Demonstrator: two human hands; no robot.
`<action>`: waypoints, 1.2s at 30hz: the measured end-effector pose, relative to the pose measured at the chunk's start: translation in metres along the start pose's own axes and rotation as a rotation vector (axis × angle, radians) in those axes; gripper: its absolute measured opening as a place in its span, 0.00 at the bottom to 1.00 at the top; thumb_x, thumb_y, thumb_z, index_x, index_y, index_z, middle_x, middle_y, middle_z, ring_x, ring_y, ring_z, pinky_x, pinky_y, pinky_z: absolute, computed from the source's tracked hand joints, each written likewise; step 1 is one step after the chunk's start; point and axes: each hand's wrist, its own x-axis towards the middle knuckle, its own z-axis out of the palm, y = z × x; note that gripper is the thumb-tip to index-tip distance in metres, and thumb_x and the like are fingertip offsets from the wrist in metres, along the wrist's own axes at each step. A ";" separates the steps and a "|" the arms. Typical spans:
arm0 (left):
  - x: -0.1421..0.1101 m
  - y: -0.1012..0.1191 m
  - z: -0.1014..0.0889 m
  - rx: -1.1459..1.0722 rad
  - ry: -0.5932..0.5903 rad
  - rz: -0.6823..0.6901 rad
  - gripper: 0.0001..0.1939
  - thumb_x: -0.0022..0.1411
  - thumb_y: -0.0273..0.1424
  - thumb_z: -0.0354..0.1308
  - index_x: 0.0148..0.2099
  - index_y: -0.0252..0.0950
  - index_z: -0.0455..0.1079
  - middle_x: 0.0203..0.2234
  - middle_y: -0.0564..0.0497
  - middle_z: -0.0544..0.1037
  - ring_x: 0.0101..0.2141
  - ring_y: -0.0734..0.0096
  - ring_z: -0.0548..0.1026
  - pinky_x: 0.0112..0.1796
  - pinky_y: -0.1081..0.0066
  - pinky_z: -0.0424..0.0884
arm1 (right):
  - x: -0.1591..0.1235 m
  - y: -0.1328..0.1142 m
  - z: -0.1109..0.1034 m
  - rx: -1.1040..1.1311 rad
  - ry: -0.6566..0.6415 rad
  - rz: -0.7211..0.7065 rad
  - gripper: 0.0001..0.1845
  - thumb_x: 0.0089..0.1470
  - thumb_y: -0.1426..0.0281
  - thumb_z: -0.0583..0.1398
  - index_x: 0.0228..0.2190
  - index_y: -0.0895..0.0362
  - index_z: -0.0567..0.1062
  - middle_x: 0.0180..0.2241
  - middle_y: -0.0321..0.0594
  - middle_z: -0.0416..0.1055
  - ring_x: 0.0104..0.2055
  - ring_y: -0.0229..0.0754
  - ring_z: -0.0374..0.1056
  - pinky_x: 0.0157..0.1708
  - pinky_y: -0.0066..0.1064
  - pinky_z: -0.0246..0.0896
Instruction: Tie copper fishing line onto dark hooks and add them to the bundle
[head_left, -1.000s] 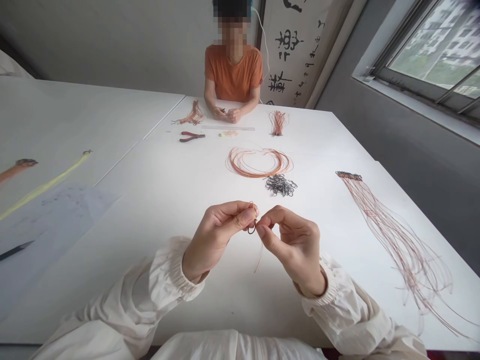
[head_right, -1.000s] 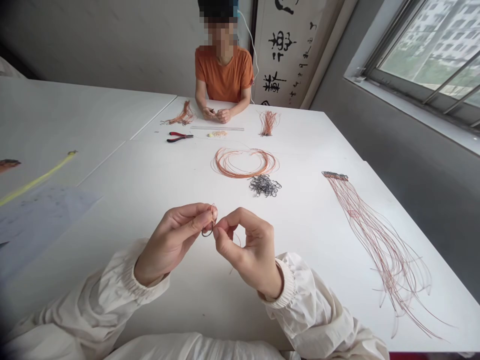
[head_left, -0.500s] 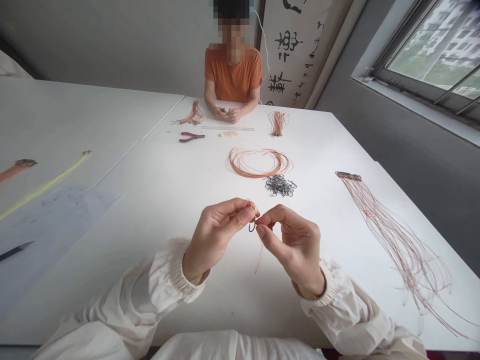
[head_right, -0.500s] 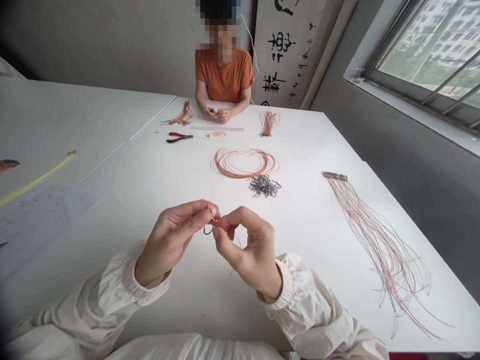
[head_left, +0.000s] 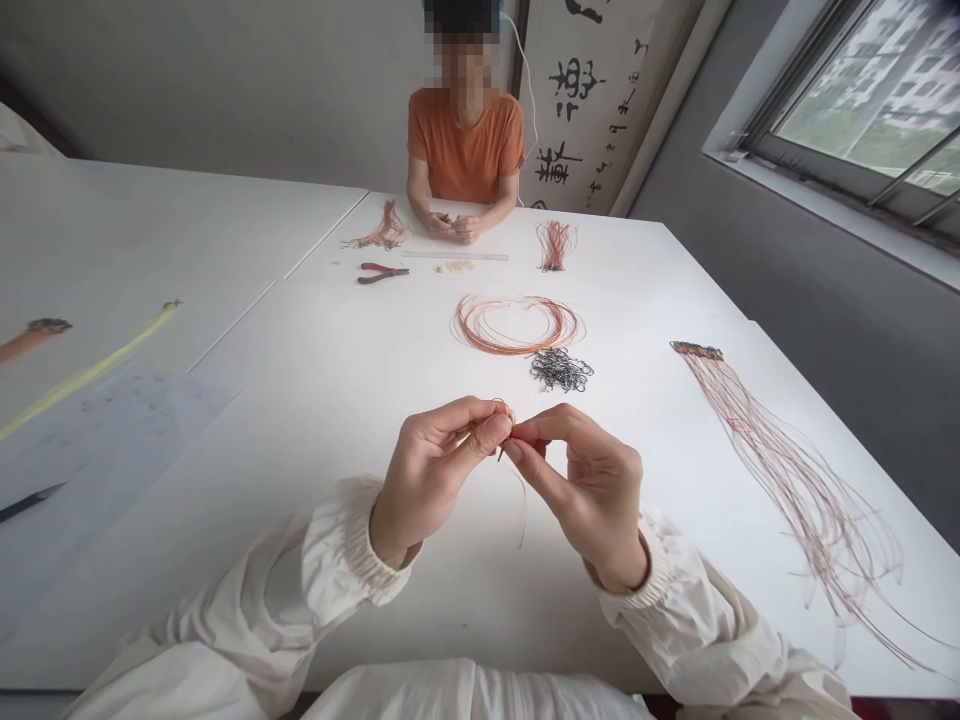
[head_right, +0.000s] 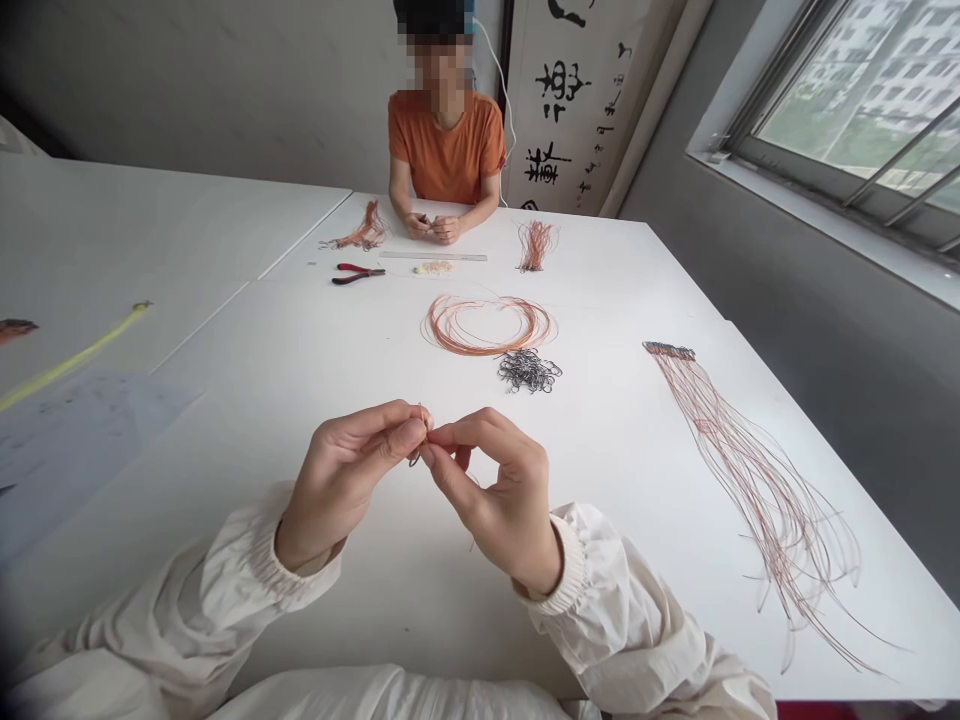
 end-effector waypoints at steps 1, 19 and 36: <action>0.000 -0.001 0.000 0.019 0.002 0.004 0.07 0.66 0.30 0.58 0.36 0.34 0.75 0.29 0.51 0.73 0.33 0.72 0.69 0.35 0.72 0.67 | 0.000 0.000 0.000 0.005 -0.001 0.011 0.05 0.54 0.77 0.65 0.31 0.56 0.78 0.29 0.37 0.74 0.29 0.38 0.67 0.31 0.33 0.64; -0.003 -0.004 0.001 0.043 -0.051 -0.024 0.09 0.67 0.32 0.56 0.34 0.33 0.69 0.27 0.52 0.66 0.30 0.74 0.63 0.31 0.72 0.61 | 0.000 0.005 0.002 -0.079 -0.010 -0.043 0.07 0.55 0.79 0.59 0.27 0.57 0.70 0.25 0.34 0.66 0.28 0.36 0.59 0.29 0.31 0.57; 0.001 -0.004 -0.002 -0.109 -0.067 -0.072 0.08 0.67 0.31 0.56 0.34 0.35 0.71 0.28 0.52 0.66 0.32 0.72 0.62 0.37 0.70 0.62 | 0.001 0.000 -0.006 0.101 -0.071 0.111 0.01 0.56 0.74 0.63 0.32 0.57 0.76 0.29 0.39 0.74 0.33 0.41 0.69 0.34 0.35 0.64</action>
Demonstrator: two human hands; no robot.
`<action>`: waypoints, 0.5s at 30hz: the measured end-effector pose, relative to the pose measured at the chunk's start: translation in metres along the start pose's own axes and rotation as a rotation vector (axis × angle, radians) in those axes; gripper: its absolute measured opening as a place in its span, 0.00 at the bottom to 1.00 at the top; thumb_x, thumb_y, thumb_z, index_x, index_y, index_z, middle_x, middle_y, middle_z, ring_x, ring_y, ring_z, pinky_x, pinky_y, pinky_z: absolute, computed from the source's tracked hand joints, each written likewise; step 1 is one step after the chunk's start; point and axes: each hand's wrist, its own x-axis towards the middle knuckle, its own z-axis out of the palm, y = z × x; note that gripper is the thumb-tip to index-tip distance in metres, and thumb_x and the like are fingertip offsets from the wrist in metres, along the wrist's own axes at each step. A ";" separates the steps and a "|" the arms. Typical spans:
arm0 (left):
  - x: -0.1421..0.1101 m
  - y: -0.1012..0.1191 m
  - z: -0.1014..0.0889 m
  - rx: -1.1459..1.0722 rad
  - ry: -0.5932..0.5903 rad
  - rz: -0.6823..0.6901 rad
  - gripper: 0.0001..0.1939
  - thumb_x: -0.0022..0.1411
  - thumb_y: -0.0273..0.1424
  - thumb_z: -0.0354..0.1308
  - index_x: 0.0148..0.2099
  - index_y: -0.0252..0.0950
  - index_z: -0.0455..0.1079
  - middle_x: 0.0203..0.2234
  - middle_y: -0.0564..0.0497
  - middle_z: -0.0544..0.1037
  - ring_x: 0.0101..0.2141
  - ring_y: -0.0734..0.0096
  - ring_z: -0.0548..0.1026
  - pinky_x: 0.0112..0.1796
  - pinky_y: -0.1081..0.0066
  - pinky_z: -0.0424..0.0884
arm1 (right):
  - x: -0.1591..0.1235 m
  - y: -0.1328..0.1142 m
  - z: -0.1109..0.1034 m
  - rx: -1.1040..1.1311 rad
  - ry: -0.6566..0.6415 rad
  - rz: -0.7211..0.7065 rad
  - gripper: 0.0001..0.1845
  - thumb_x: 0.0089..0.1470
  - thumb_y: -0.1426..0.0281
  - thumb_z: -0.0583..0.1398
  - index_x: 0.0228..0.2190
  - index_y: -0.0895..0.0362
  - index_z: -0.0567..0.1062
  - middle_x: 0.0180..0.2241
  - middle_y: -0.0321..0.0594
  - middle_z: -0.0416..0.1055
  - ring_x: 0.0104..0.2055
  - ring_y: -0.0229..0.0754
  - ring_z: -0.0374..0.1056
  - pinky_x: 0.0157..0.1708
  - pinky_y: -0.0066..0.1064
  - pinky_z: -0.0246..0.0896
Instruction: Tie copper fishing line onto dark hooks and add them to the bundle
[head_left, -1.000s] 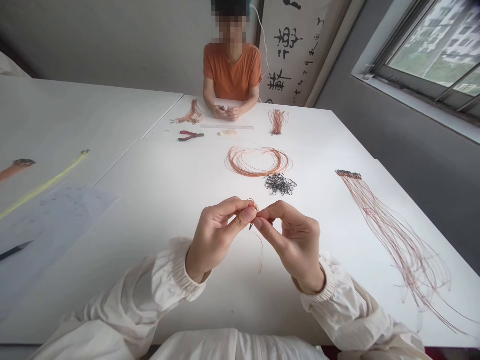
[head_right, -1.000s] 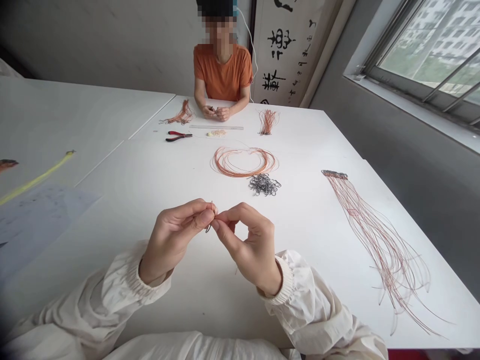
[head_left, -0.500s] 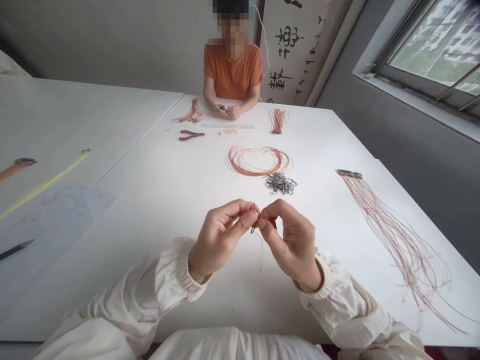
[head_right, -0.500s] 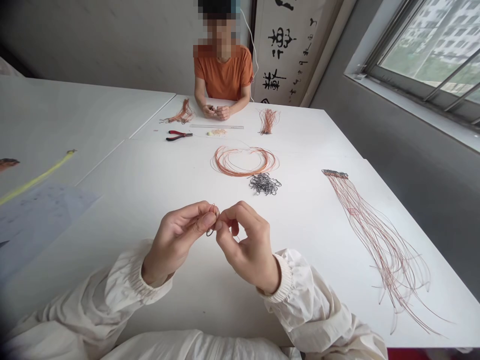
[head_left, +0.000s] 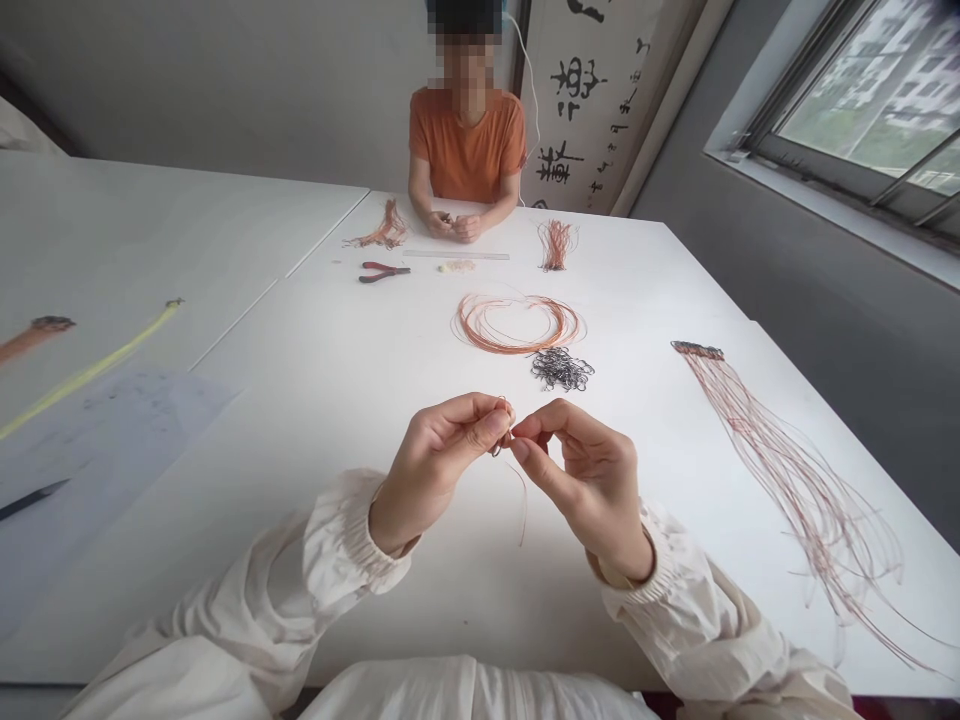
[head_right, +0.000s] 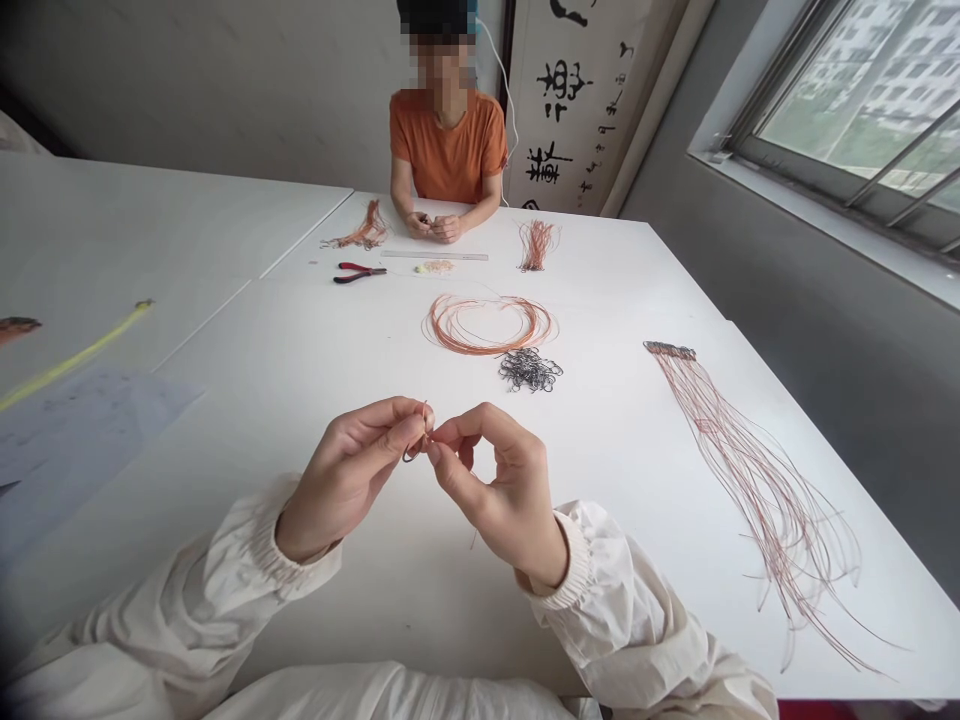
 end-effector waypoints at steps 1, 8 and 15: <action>0.000 0.000 0.000 -0.001 0.000 -0.003 0.08 0.67 0.31 0.56 0.35 0.35 0.72 0.28 0.52 0.67 0.32 0.72 0.63 0.37 0.70 0.62 | 0.000 0.000 0.000 -0.009 0.003 -0.009 0.01 0.56 0.74 0.63 0.33 0.57 0.76 0.30 0.39 0.75 0.33 0.41 0.69 0.34 0.36 0.64; 0.001 0.001 0.002 0.011 0.008 -0.001 0.08 0.66 0.32 0.58 0.36 0.34 0.73 0.28 0.51 0.69 0.32 0.72 0.65 0.35 0.71 0.63 | 0.001 0.000 0.001 -0.091 0.038 -0.053 0.03 0.56 0.73 0.62 0.30 0.56 0.75 0.28 0.38 0.73 0.31 0.41 0.67 0.32 0.35 0.63; 0.000 0.003 0.003 0.108 0.006 0.016 0.10 0.66 0.33 0.57 0.34 0.33 0.71 0.26 0.51 0.67 0.30 0.72 0.63 0.32 0.71 0.62 | 0.001 0.001 0.005 -0.159 0.051 -0.091 0.06 0.55 0.77 0.59 0.28 0.56 0.72 0.25 0.36 0.67 0.28 0.38 0.61 0.29 0.32 0.59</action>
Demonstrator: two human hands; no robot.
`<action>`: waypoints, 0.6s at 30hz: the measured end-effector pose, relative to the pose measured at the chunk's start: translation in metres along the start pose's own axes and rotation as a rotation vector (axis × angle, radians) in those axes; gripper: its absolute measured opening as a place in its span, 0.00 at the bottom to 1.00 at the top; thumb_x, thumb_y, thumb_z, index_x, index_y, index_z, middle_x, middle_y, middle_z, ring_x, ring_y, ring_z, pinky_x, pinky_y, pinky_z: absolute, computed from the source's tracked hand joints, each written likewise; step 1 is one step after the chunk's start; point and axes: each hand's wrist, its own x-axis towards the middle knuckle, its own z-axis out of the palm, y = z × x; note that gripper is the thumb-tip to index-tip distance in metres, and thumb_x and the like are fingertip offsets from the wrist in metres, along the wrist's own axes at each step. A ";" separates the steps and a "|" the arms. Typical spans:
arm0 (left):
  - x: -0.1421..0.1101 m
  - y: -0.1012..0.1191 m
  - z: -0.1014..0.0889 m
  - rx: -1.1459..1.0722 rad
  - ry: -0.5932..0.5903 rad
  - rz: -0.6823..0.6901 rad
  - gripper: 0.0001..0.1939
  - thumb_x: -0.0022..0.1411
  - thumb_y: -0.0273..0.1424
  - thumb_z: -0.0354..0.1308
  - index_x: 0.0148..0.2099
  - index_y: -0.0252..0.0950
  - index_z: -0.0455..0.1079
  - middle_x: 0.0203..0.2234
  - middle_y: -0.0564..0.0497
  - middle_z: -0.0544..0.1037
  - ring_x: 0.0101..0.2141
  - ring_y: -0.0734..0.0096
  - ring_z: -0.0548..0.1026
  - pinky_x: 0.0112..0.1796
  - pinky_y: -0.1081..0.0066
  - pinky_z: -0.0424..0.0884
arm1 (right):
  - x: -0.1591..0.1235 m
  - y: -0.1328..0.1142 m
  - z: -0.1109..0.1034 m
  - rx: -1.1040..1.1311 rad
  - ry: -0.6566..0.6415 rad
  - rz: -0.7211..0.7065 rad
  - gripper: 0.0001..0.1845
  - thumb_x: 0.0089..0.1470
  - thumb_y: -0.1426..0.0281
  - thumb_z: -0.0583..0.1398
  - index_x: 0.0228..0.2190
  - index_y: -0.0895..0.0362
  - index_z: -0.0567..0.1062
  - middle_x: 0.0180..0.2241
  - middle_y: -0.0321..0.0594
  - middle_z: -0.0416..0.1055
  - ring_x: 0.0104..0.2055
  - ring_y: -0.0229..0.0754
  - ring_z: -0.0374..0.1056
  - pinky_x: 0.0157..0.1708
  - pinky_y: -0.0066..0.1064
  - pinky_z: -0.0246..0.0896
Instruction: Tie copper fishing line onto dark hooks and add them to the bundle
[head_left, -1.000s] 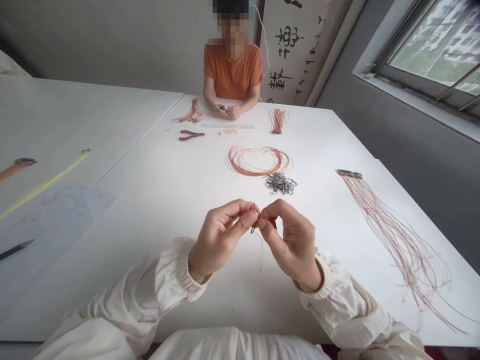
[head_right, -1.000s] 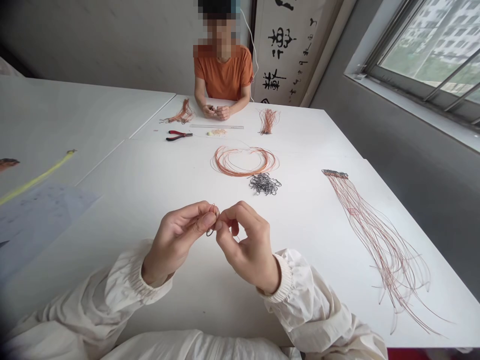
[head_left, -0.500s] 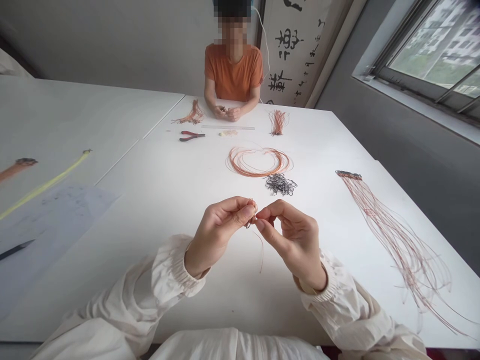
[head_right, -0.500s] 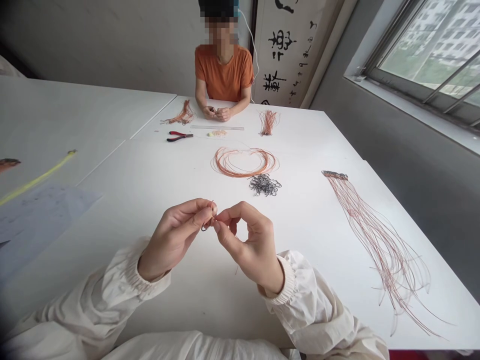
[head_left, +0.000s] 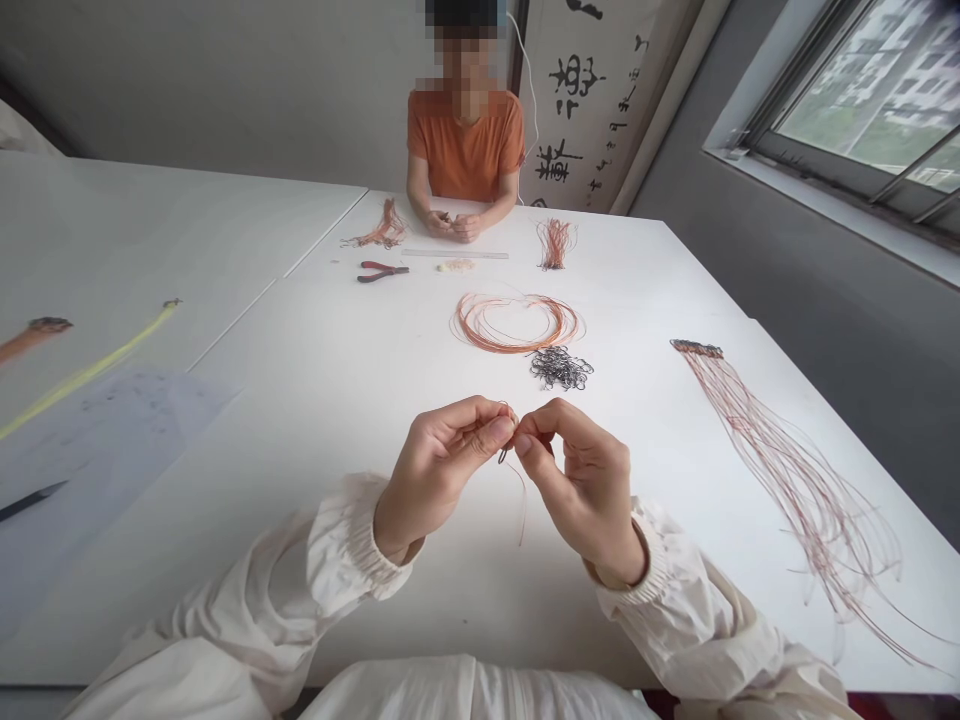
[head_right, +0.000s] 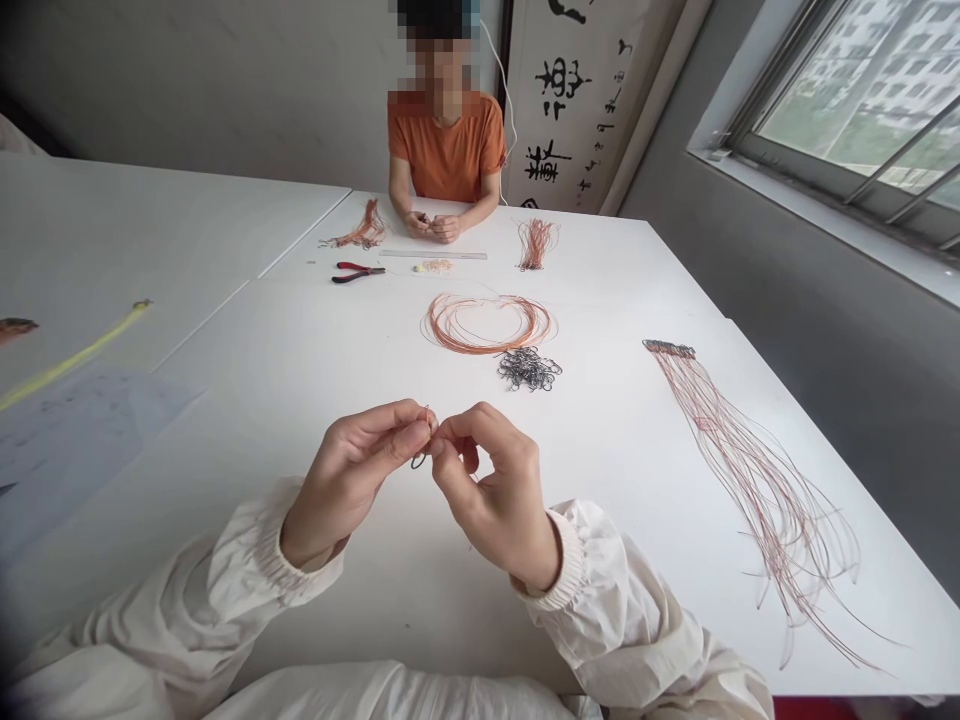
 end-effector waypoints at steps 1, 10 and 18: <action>0.000 0.000 0.000 0.004 0.000 0.002 0.10 0.66 0.33 0.57 0.34 0.33 0.71 0.26 0.52 0.67 0.29 0.72 0.63 0.32 0.71 0.62 | 0.000 -0.001 0.000 0.011 -0.002 0.025 0.06 0.55 0.77 0.58 0.28 0.56 0.72 0.25 0.35 0.67 0.28 0.37 0.60 0.28 0.32 0.58; -0.002 0.002 0.001 0.023 0.012 0.018 0.10 0.67 0.32 0.56 0.33 0.33 0.72 0.27 0.50 0.69 0.31 0.70 0.68 0.33 0.70 0.64 | 0.008 -0.003 -0.005 0.411 -0.204 0.496 0.10 0.56 0.70 0.57 0.23 0.58 0.69 0.22 0.34 0.62 0.25 0.34 0.53 0.25 0.28 0.49; -0.001 0.001 0.000 -0.038 -0.005 0.015 0.10 0.67 0.32 0.56 0.32 0.34 0.71 0.25 0.51 0.68 0.29 0.72 0.65 0.31 0.70 0.61 | 0.010 -0.002 -0.011 0.504 -0.318 0.547 0.11 0.55 0.69 0.57 0.22 0.59 0.70 0.21 0.36 0.64 0.25 0.35 0.58 0.23 0.28 0.50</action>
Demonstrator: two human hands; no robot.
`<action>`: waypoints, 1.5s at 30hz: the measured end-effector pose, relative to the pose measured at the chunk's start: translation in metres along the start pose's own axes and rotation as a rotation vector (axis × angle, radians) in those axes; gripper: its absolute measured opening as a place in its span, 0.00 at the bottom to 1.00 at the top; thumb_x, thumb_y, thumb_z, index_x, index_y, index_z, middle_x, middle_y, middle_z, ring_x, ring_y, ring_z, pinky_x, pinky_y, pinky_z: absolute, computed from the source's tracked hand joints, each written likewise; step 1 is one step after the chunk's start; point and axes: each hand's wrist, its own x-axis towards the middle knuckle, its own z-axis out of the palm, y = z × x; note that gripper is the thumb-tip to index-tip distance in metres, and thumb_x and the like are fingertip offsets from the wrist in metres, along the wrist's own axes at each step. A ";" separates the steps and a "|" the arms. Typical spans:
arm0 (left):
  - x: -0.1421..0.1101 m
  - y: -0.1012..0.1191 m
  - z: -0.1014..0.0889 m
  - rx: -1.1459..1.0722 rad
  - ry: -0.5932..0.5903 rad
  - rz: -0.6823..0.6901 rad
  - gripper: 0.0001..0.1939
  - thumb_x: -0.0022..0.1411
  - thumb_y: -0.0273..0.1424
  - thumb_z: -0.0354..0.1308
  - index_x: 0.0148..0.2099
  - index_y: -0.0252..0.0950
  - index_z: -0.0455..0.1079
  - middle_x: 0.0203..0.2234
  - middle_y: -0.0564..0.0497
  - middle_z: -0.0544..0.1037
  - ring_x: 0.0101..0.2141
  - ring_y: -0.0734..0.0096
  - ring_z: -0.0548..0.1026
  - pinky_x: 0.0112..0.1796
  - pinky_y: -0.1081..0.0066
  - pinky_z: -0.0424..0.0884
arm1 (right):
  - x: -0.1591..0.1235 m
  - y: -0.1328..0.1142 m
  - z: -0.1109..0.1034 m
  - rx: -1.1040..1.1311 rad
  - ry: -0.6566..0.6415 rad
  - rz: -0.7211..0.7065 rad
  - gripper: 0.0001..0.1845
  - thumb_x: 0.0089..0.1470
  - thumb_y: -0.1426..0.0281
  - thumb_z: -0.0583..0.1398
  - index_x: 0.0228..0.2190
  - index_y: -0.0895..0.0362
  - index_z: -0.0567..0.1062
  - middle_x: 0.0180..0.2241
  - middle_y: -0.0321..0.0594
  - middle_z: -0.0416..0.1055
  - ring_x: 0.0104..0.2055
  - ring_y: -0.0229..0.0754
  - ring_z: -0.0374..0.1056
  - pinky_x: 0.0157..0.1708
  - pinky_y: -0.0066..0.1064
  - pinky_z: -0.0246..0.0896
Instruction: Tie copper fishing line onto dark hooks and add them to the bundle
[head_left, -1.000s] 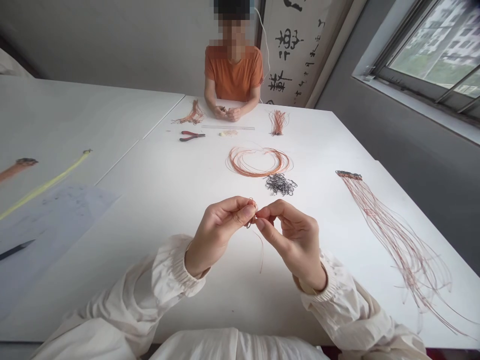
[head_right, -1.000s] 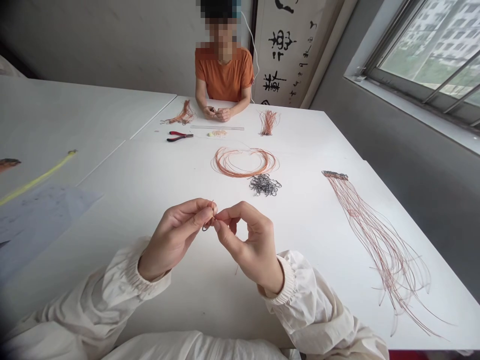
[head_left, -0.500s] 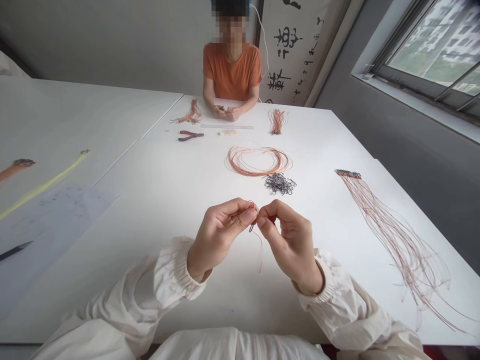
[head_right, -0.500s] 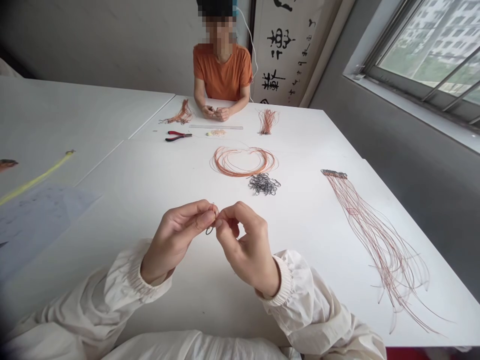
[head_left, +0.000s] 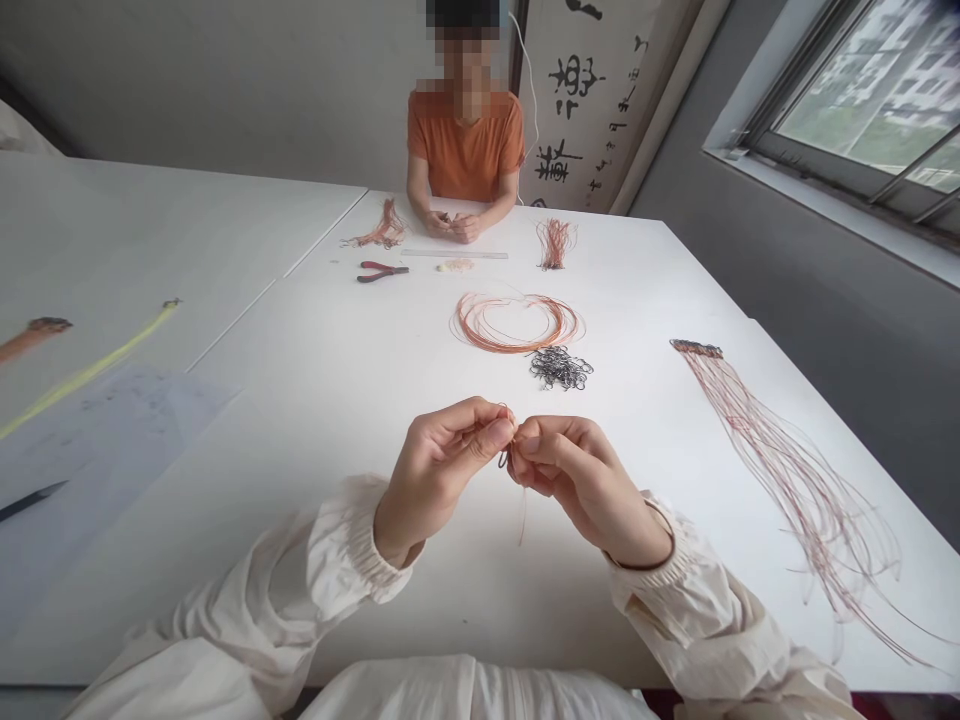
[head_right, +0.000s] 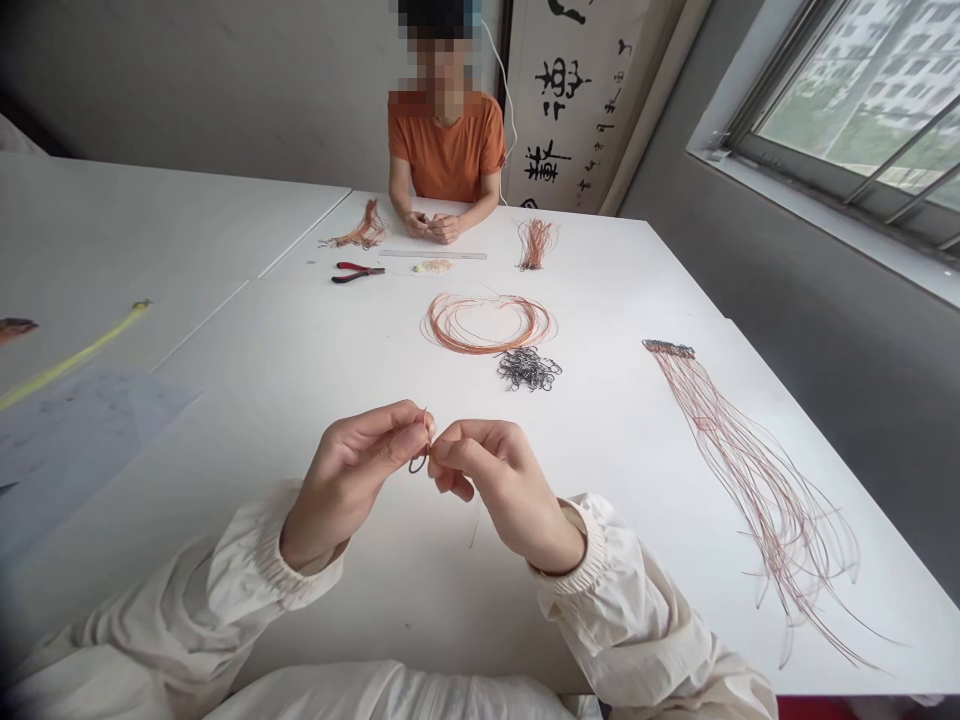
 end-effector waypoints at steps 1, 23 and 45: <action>0.000 -0.001 -0.001 -0.005 0.005 -0.005 0.11 0.67 0.32 0.56 0.32 0.34 0.70 0.25 0.52 0.67 0.29 0.72 0.64 0.32 0.70 0.61 | -0.001 0.000 0.000 -0.023 -0.008 -0.008 0.12 0.56 0.69 0.57 0.22 0.59 0.70 0.22 0.36 0.65 0.24 0.35 0.58 0.23 0.28 0.51; 0.002 0.000 -0.004 -0.071 -0.023 -0.054 0.09 0.67 0.31 0.57 0.34 0.33 0.73 0.27 0.52 0.69 0.31 0.74 0.64 0.35 0.72 0.63 | -0.002 0.014 0.005 -0.981 0.370 -0.929 0.11 0.54 0.81 0.61 0.36 0.54 0.74 0.29 0.38 0.74 0.28 0.39 0.64 0.31 0.36 0.64; -0.004 -0.003 -0.001 -0.058 -0.028 -0.008 0.10 0.68 0.30 0.55 0.33 0.33 0.70 0.26 0.53 0.66 0.30 0.74 0.61 0.33 0.70 0.59 | -0.005 0.004 0.009 -0.196 0.142 -0.248 0.11 0.59 0.73 0.57 0.25 0.58 0.70 0.22 0.32 0.63 0.26 0.33 0.55 0.26 0.27 0.53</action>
